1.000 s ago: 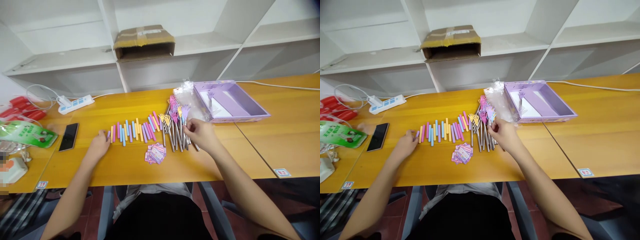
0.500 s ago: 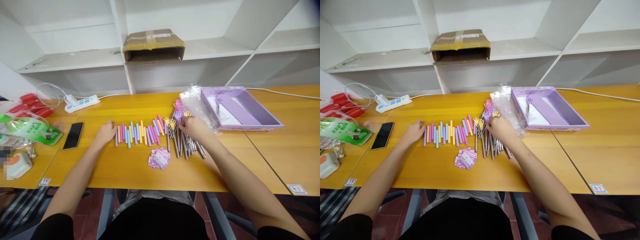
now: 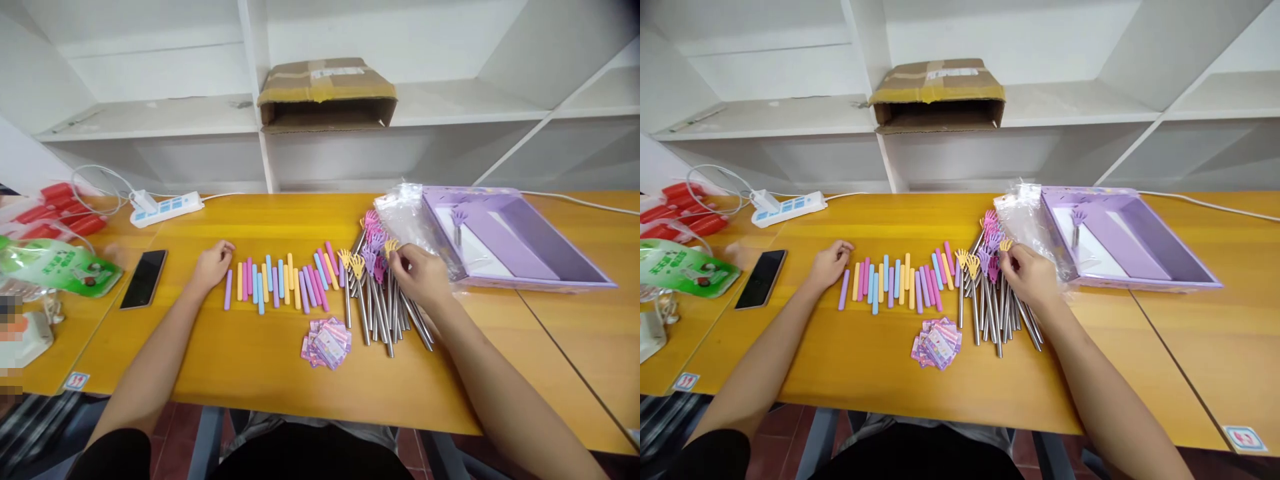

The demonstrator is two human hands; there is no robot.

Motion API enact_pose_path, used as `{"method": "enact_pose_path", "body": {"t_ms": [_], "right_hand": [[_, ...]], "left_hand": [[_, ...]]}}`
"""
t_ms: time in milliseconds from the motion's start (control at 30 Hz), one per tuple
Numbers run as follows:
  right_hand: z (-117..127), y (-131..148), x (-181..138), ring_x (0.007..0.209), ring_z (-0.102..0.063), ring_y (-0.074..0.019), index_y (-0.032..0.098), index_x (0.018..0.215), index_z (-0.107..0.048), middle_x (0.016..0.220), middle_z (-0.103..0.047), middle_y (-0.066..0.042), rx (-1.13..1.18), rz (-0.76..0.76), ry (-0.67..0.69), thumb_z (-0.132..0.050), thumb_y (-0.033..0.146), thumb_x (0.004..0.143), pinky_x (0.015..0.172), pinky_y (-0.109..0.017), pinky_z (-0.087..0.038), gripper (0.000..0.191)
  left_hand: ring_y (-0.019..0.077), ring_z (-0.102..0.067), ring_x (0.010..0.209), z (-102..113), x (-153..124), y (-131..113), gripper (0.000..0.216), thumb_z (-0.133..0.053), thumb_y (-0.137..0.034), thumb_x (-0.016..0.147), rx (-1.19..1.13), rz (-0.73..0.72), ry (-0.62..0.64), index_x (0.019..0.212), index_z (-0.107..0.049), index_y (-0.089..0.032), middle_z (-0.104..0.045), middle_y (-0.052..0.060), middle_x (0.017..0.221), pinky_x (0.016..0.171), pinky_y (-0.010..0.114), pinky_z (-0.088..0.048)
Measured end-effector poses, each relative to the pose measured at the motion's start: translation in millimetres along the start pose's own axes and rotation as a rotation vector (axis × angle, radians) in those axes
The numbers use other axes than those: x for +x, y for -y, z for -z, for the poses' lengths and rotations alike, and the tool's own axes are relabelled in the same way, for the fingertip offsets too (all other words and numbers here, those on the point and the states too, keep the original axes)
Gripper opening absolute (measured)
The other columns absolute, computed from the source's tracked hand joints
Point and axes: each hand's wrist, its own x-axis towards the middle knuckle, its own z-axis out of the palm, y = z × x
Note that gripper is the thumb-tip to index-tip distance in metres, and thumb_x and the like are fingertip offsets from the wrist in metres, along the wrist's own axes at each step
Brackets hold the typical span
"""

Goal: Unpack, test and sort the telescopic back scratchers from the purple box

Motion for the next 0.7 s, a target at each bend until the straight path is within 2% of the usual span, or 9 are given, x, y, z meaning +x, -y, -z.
{"method": "enact_pose_path", "body": {"t_ms": [167, 300, 500, 700], "right_hand": [[6.1, -10.2, 2.5, 0.071, -0.058, -0.0206, 0.023, 0.08, -0.056, 0.078, -0.065, -0.006, -0.061, -0.071, -0.018, -0.049, 0.04, 0.107, 0.07, -0.033, -0.037, 0.033], [10.9, -14.4, 3.2, 0.075, -0.061, -0.0218, 0.022, 0.088, -0.062, 0.086, -0.071, -0.007, -0.084, -0.089, 0.077, -0.052, 0.035, 0.103, 0.07, -0.034, -0.037, 0.022], [11.0, -7.9, 0.9, 0.079, -0.066, -0.0228, 0.022, 0.091, -0.063, 0.093, -0.076, -0.007, -0.077, -0.085, 0.145, -0.053, 0.026, 0.097, 0.072, -0.033, -0.039, 0.013], [10.0, 0.2, -0.3, 0.076, -0.065, -0.022, 0.022, 0.088, -0.062, 0.089, -0.074, -0.007, -0.087, -0.035, 0.168, -0.05, 0.023, 0.097, 0.068, -0.032, -0.036, 0.015]], "left_hand": [[0.027, -0.075, 0.102, 3.2, 4.2, 6.7, 0.033, -0.046, -0.032, 0.102, 0.099, 0.019, 0.008, 0.123, -0.067, -0.02, -0.081, 0.009, 0.111, 0.094, 0.035, -0.052], [0.0286, -0.075, 0.097, 2.7, 1.6, 5.5, 0.029, -0.046, -0.037, 0.102, 0.157, 0.005, 0.051, 0.116, -0.066, -0.022, -0.08, 0.009, 0.106, 0.087, 0.036, -0.052], [0.0317, -0.074, 0.102, 2.0, -5.5, -2.6, 0.031, -0.041, -0.041, 0.105, 0.197, 0.011, 0.069, 0.117, -0.062, -0.022, -0.079, 0.01, 0.111, 0.087, 0.04, -0.051], [0.0317, -0.075, 0.103, 2.2, -9.2, -7.3, 0.035, -0.039, -0.043, 0.106, 0.219, -0.002, 0.092, 0.12, -0.063, -0.022, -0.08, 0.011, 0.117, 0.086, 0.04, -0.052]]}}
